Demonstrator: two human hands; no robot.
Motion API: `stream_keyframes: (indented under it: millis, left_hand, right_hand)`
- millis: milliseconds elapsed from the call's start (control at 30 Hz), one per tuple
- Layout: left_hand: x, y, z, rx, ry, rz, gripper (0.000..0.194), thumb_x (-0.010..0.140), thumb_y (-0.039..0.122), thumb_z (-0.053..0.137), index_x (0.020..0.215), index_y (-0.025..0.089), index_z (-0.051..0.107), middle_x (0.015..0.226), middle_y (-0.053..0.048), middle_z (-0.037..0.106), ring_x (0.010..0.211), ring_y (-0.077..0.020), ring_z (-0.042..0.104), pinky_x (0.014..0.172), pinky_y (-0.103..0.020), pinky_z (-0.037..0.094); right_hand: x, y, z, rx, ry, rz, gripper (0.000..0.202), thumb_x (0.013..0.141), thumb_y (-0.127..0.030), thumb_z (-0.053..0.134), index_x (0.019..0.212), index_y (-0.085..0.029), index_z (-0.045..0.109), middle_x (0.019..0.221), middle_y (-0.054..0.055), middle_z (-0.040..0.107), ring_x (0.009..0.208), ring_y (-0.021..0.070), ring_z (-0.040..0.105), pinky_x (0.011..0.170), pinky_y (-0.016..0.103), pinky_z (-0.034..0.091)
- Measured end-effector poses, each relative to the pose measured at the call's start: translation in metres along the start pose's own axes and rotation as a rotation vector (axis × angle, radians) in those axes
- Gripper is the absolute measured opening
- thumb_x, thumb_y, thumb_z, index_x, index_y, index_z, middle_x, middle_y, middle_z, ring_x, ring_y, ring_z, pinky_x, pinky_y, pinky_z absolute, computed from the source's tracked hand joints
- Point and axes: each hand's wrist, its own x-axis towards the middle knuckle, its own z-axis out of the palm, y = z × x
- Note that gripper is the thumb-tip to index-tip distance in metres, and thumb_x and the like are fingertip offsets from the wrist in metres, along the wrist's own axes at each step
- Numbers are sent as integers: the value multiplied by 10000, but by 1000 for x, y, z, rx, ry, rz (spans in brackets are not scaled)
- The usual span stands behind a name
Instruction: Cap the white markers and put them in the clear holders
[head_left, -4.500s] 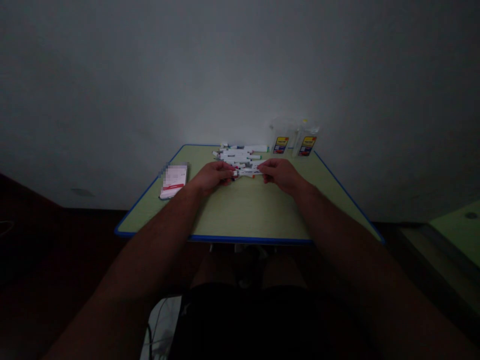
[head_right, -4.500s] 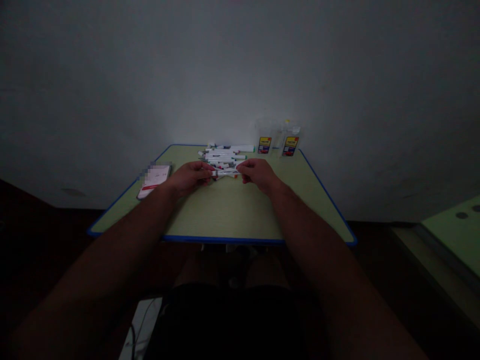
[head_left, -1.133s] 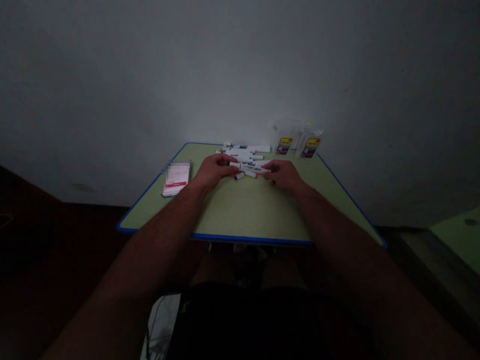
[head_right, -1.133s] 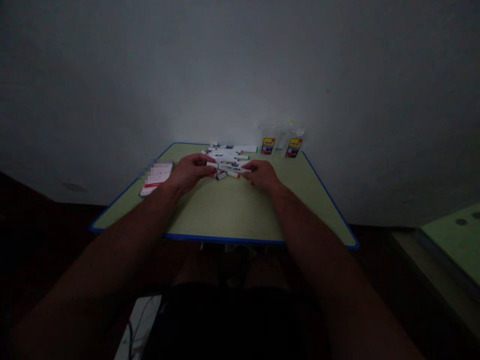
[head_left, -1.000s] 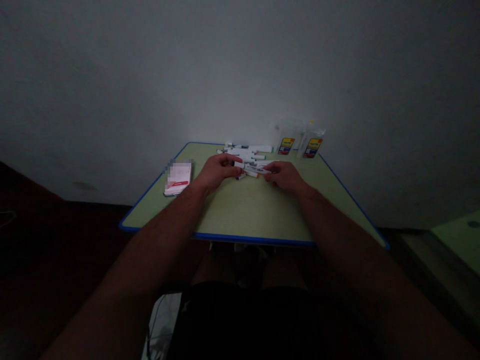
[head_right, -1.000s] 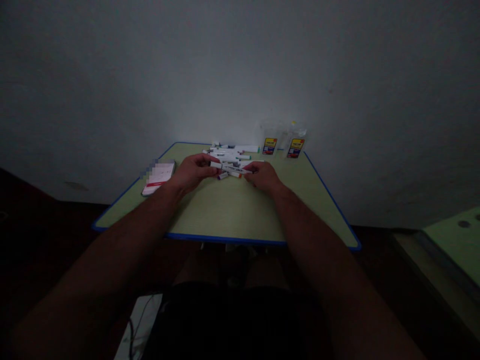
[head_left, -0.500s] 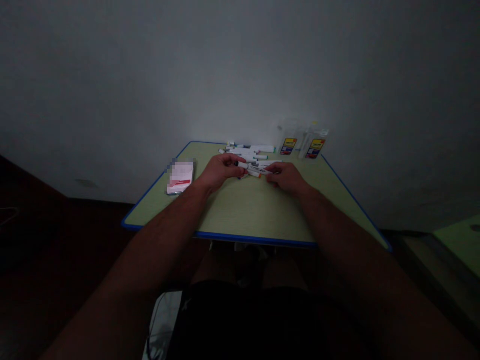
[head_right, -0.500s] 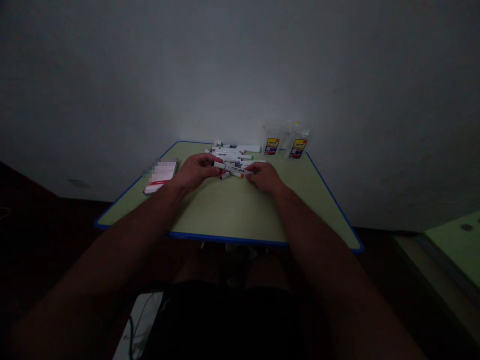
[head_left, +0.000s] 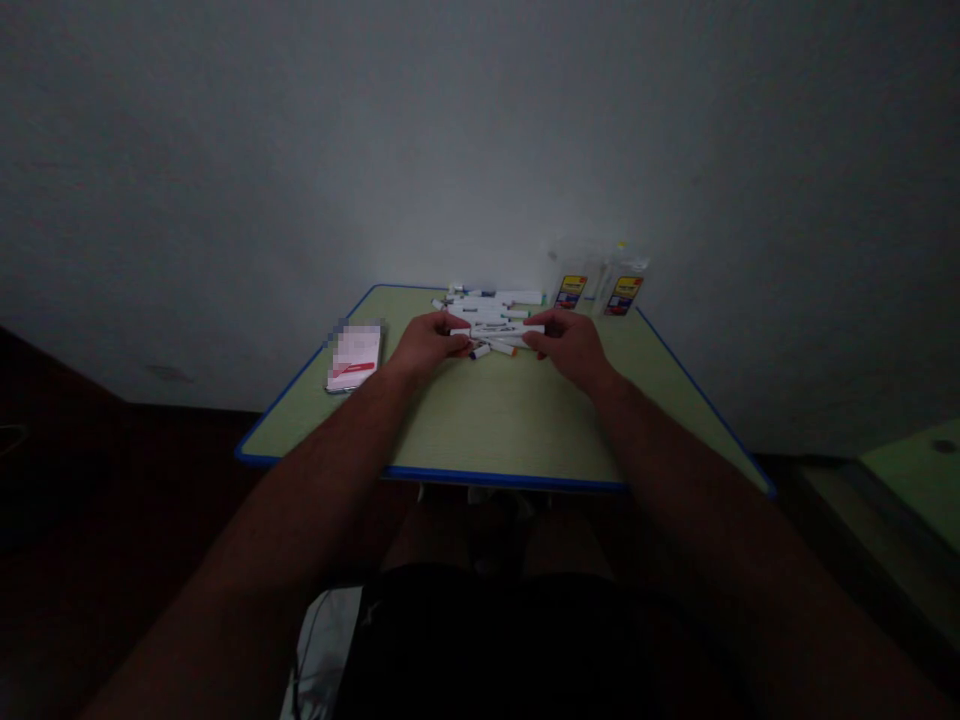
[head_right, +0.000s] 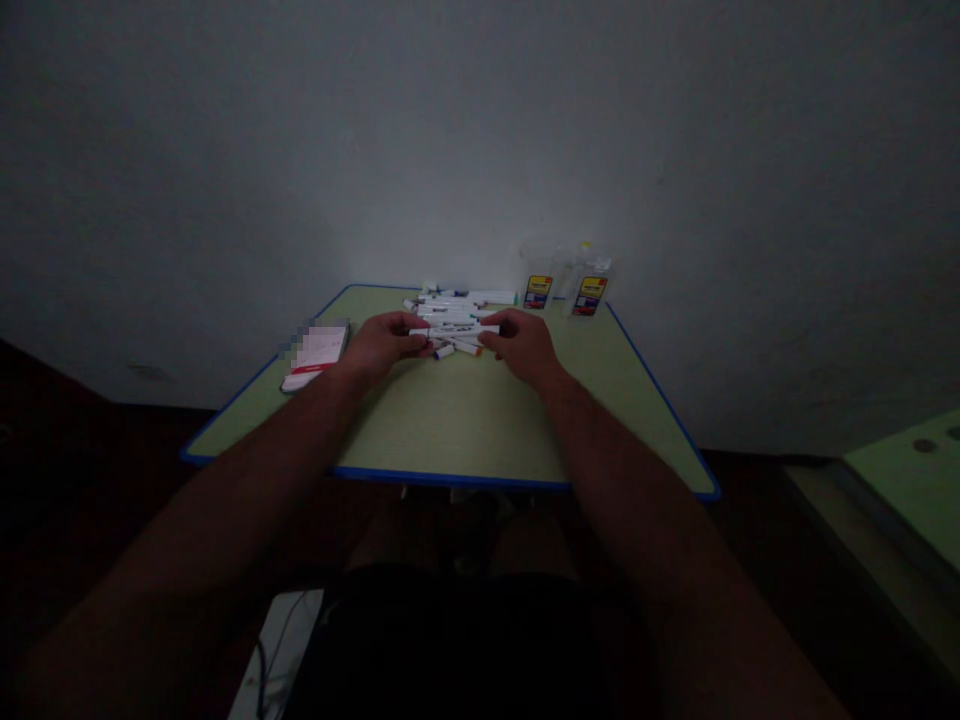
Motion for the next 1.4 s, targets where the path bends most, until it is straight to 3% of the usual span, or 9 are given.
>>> stream_keyframes:
  millis: [367, 800, 1100, 1400]
  left_hand:
    - [1, -3, -5, 153, 0, 18, 207, 677, 24, 762, 827, 159, 718, 790, -67, 724, 687, -151, 652, 657, -302, 541]
    - [4, -6, -8, 172, -19, 60, 199, 662, 80, 789, 828, 169, 725, 756, -67, 727, 671, -164, 646, 658, -330, 537]
    - [-6, 5, 0, 221, -54, 221, 158, 711, 158, 781, 855, 146, 716, 719, -26, 709, 614, -121, 623, 629, -279, 522]
    - [-10, 8, 7, 256, -79, 281, 168, 682, 181, 798, 823, 147, 714, 685, -13, 687, 609, -119, 605, 600, -271, 478]
  right_hand:
    - [-3, -9, 2, -16, -31, -15, 310, 743, -341, 800, 975, -144, 743, 647, -1, 644, 541, 108, 575, 531, 260, 493]
    - [-3, -10, 2, -42, -29, 29, 269, 742, -268, 788, 980, -149, 753, 672, 1, 665, 533, 98, 558, 531, 248, 481]
    - [0, 5, -3, -290, -93, 64, 193, 808, -256, 729, 972, -163, 768, 777, 35, 708, 631, 127, 595, 595, 256, 467]
    - [-1, 5, -2, -270, -166, 107, 157, 822, -257, 713, 946, -177, 766, 753, 34, 703, 624, 133, 587, 594, 264, 467]
